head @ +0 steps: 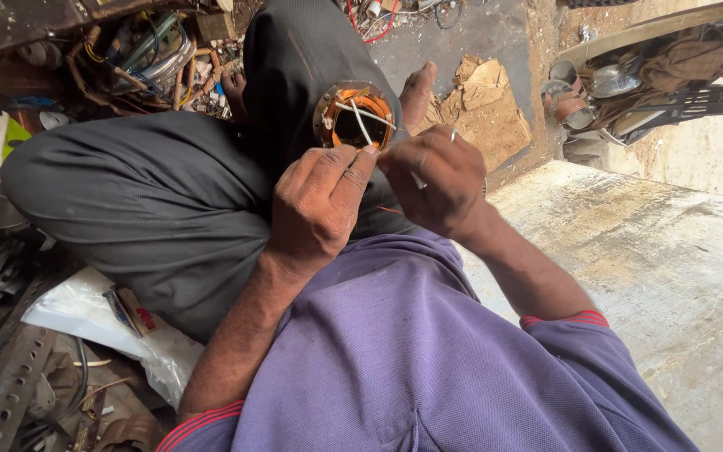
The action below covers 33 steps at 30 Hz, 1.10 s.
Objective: The person sits on the floor and repairs a small electrical coil by hand. They use a thin white rod to push copper wires into the coil slots, then tie the wires together with a white string. Finally, they use a match to burn the ends of the wires.
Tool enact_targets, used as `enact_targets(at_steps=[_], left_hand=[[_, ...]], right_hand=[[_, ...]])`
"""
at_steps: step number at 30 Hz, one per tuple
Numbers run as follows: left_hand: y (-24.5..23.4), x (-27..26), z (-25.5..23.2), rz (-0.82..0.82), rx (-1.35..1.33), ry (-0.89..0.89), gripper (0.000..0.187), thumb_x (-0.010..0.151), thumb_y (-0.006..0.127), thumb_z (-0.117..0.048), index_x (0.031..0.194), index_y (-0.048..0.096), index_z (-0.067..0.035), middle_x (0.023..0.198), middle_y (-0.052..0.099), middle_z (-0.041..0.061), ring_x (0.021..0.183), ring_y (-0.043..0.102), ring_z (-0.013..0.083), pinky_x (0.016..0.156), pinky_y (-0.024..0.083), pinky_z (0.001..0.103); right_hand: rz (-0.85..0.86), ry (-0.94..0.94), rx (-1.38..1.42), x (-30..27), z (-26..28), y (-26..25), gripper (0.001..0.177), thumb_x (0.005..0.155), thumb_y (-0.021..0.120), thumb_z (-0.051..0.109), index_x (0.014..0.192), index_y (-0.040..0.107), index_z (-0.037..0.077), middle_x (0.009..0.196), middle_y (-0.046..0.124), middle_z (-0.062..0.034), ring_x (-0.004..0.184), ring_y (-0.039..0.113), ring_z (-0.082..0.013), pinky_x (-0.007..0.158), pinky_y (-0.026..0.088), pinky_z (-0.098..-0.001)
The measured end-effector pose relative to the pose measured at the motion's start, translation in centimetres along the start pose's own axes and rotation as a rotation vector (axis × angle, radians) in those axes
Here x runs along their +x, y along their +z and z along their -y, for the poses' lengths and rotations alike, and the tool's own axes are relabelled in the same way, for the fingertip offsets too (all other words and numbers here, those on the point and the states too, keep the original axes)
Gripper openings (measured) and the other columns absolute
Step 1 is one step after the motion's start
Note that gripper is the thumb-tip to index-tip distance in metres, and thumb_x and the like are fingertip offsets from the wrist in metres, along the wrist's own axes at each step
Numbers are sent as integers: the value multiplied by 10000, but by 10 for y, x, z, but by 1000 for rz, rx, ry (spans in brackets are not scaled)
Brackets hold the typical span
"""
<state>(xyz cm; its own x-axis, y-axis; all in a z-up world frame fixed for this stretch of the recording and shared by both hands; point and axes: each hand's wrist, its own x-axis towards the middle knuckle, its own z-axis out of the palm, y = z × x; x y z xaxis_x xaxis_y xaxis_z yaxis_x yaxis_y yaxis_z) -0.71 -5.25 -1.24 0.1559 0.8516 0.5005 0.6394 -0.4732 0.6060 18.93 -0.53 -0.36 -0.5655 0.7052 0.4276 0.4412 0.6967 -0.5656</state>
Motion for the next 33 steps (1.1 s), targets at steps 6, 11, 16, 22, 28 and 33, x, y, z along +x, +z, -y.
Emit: enact_targets(at_steps=[6,11,16,22,28,33], left_hand=[[-12,-7,7,-134,-225,-214,226,997,766,-25,1207,689,5,1120,669,127,979,689,273,840,591,372],[-21,-24,23,-146,-302,-420,118,1011,749,-9,1125,721,-8,1031,694,113,801,675,213,673,548,307],[-6,-34,18,-114,-209,-290,129,989,766,-26,1104,707,-38,1004,677,74,890,693,212,735,576,309],[-4,-13,11,-52,-301,-248,272,969,792,-28,1219,693,10,973,646,107,852,692,215,739,583,328],[0,7,6,-66,-227,-158,173,975,801,-41,1108,691,-32,1000,669,74,893,687,233,774,590,344],[1,1,1,-51,-190,-139,161,927,811,-6,1058,717,-12,944,671,77,824,660,230,700,567,350]], right_hand=[[122,614,340,-9,6,-7,58,1039,712,87,1036,691,33,788,714,-24,694,685,-94,612,518,-241],[101,774,634,-7,5,-7,110,1057,675,128,1068,662,19,845,708,-40,724,682,-90,615,537,-235],[74,798,763,-4,2,-7,126,1058,690,135,1065,642,19,853,688,-51,724,673,-98,612,529,-232],[46,787,780,-2,6,-5,129,1064,696,130,1062,634,17,848,688,-51,724,673,-102,619,525,-229],[32,808,772,1,11,-4,139,1055,689,139,1076,639,11,867,694,-61,735,678,-105,631,533,-231],[45,849,823,-2,10,-6,139,1077,660,152,1083,643,14,831,683,-51,728,676,-107,629,534,-238]])
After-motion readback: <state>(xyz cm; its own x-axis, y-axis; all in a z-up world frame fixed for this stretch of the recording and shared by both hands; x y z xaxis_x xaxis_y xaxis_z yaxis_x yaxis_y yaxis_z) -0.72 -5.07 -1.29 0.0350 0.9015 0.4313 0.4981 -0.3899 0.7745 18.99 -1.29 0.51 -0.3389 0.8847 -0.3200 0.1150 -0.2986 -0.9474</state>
